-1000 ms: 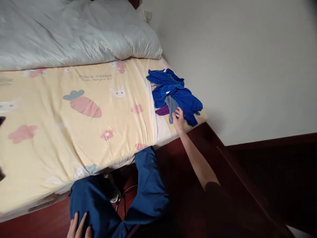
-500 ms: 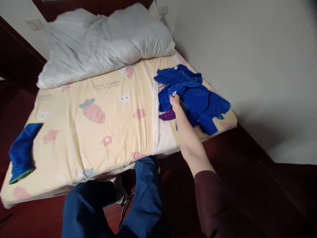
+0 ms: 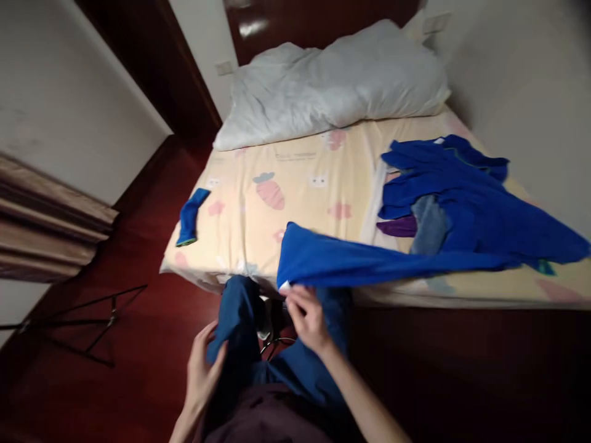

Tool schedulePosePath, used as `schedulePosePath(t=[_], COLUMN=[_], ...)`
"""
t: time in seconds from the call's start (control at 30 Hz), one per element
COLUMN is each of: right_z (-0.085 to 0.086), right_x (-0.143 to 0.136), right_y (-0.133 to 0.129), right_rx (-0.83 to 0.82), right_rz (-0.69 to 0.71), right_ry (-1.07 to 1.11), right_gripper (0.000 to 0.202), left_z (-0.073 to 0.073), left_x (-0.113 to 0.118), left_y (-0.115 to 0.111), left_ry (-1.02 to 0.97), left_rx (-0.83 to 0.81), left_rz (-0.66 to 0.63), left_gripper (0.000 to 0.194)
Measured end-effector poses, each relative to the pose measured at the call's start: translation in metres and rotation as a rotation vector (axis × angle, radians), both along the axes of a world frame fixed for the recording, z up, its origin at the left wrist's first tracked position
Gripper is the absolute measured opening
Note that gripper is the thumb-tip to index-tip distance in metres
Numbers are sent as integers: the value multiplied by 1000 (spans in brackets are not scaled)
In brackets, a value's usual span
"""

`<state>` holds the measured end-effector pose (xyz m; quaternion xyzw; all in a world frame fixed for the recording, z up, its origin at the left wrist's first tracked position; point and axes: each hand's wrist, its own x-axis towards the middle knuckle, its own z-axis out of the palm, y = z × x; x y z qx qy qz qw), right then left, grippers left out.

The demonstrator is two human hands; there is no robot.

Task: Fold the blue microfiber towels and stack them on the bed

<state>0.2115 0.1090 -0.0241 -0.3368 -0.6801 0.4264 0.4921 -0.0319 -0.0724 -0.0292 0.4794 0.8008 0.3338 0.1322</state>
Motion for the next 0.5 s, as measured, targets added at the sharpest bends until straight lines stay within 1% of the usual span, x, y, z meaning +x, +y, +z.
schedulePosePath(t=[0.03, 0.07, 0.1, 0.13, 0.17, 0.2, 0.27, 0.3, 0.33, 0.43, 0.47, 0.5], right_z=[0, 0, 1, 2, 2, 1, -3, -5, -8, -14, -15, -15], right_x=[-21, -38, -51, -60, -64, -63, -51, -43, -33, -9, -4, 0], right_y=[-40, -76, -107, -130, -146, -155, -158, -154, -149, -133, -128, -124], right_rx=[-19, -33, -23, -28, -19, 4, 91, 145, 192, 255, 253, 246], right_rz=[75, 144, 177, 171, 183, 199, 252, 267, 252, 84, 42, 39], right_ry=[-11, -26, -29, -33, -51, -79, -166, -215, -264, -435, -509, -582], right_gripper=[35, 38, 41, 42, 43, 45, 51, 54, 58, 70, 74, 78], left_z=[8, 16, 22, 27, 31, 34, 37, 37, 38, 42, 44, 47], left_x=[4, 8, 11, 13, 15, 15, 13, 11, 8, -2, -4, -7], left_y=[9, 17, 24, 27, 26, 22, 8, 0, -6, -20, -24, -26], left_ry=[20, 64, 109, 162, 208, 247, 308, 331, 353, 412, 426, 436], left_rx=[70, 114, 116, 130, 132, 135, 138, 137, 140, 176, 188, 200], left_rz=[-125, -263, -422, -552, -654, -719, -759, -760, -750, -749, -765, -786], left_gripper=[56, 57, 54, 50, 45, 40, 32, 30, 29, 32, 32, 32])
